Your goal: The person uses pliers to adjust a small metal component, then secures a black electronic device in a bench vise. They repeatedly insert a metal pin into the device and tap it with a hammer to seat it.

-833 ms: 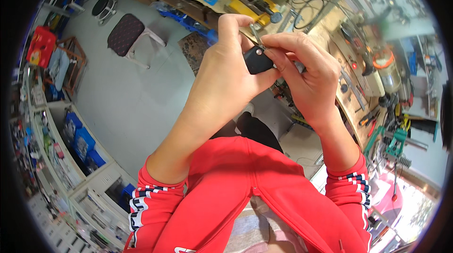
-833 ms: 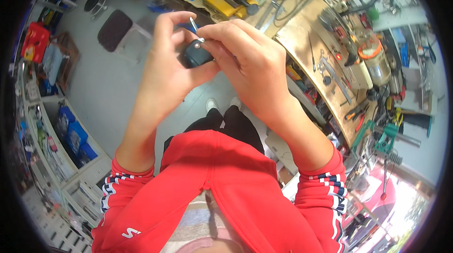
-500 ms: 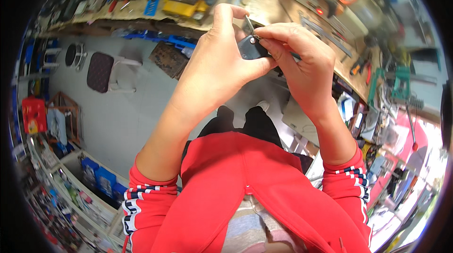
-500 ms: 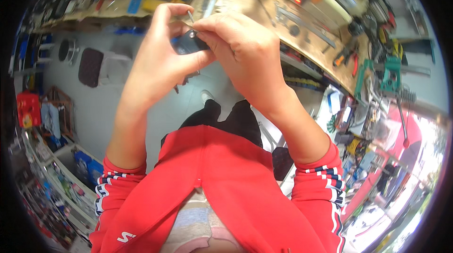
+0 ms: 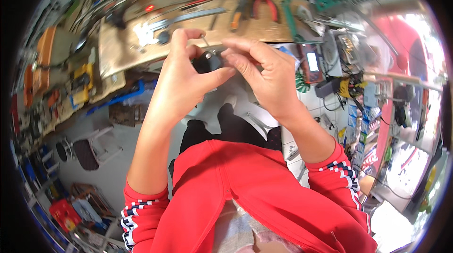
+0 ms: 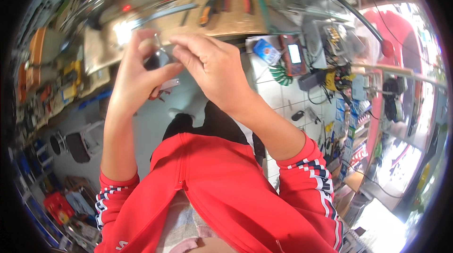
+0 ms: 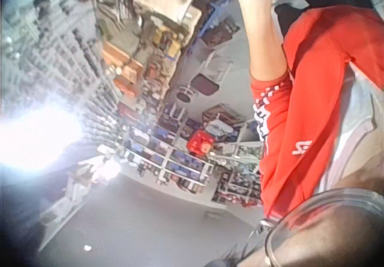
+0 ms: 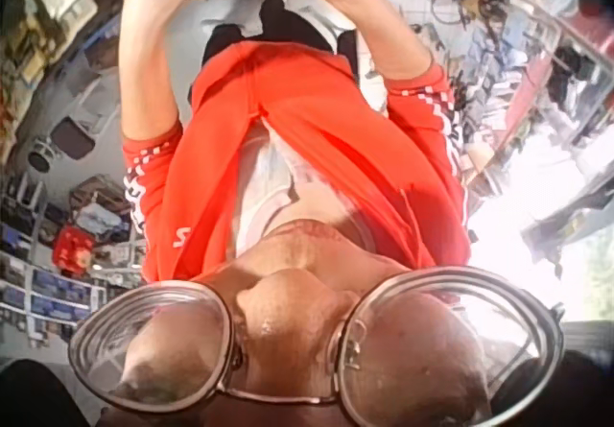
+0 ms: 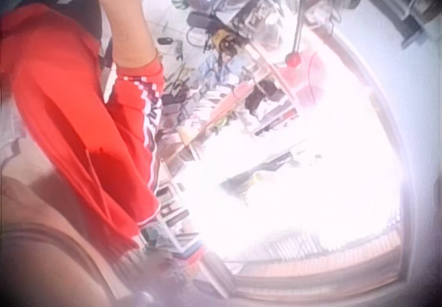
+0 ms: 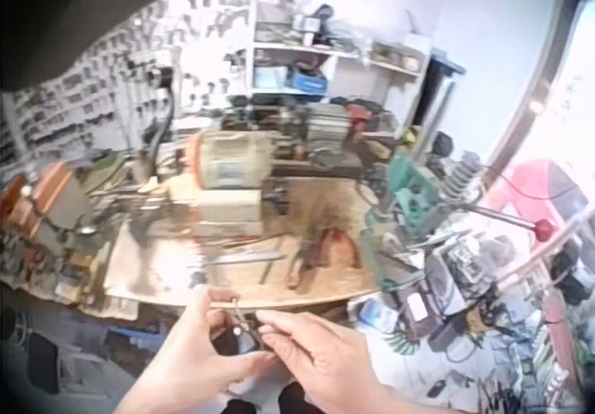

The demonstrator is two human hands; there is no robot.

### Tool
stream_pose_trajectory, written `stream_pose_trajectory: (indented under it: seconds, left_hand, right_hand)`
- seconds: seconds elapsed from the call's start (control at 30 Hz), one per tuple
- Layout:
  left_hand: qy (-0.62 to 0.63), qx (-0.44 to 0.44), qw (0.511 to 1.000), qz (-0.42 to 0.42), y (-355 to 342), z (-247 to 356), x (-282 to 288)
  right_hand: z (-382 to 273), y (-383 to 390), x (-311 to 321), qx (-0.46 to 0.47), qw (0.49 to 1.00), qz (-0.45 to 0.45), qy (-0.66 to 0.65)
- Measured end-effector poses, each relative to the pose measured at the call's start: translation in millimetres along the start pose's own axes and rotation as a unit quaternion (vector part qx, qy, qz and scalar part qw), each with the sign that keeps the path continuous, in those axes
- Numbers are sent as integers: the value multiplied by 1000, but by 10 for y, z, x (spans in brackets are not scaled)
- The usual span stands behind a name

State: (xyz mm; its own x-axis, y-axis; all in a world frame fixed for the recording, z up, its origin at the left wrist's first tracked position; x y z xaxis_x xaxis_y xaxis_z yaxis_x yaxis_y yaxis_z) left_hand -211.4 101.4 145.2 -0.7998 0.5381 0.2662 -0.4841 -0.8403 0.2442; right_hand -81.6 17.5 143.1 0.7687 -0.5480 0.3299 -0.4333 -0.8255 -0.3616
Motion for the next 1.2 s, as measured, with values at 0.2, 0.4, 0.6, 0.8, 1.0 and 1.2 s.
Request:
stream_pose_trajectory:
  seconds: [0.2, 0.4, 0.6, 0.8, 1.0, 1.2]
  left_hand:
    - [27, 4, 997, -68, -364, 97, -1000]
    - [-31, -50, 995, -81, -801, 81, -1792]
    - [-56, -123, 990, -35, -1115, 22, -2228]
    - [-68, -112, 991, -21, -1246, -20, -2429]
    - [-43, -62, 997, -14, -1187, -40, -2565]
    - [-15, -62, 998, 13, -1198, 17, -2687]
  right_hand:
    - [549, 119, 867, -118, 990, 78, -6]
    - [974, 244, 1488, -204, 962, 183, 3]
    - [1360, 110, 1886, -218, 941, 228, 124]
    - [1661, -128, 1961, -171, 950, 211, 156]
    - [1812, -226, 1951, -148, 957, 182, 171]
    - [1980, -364, 2001, -108, 963, 103, 223]
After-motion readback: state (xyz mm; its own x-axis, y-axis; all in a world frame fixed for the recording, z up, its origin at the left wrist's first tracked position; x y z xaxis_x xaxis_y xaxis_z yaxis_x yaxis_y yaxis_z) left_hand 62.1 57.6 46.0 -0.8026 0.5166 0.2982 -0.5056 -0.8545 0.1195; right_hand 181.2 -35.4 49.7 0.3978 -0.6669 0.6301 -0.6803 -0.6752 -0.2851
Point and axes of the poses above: each hand's wrist, its own y-axis away from the middle knuckle, its own x-axis out of the back of the hand, z = x × y, the point moved 3 cm from there along -y, towards the middle knuckle, and after that the axes turned 9 degrees about z, right-handed, at the moved point
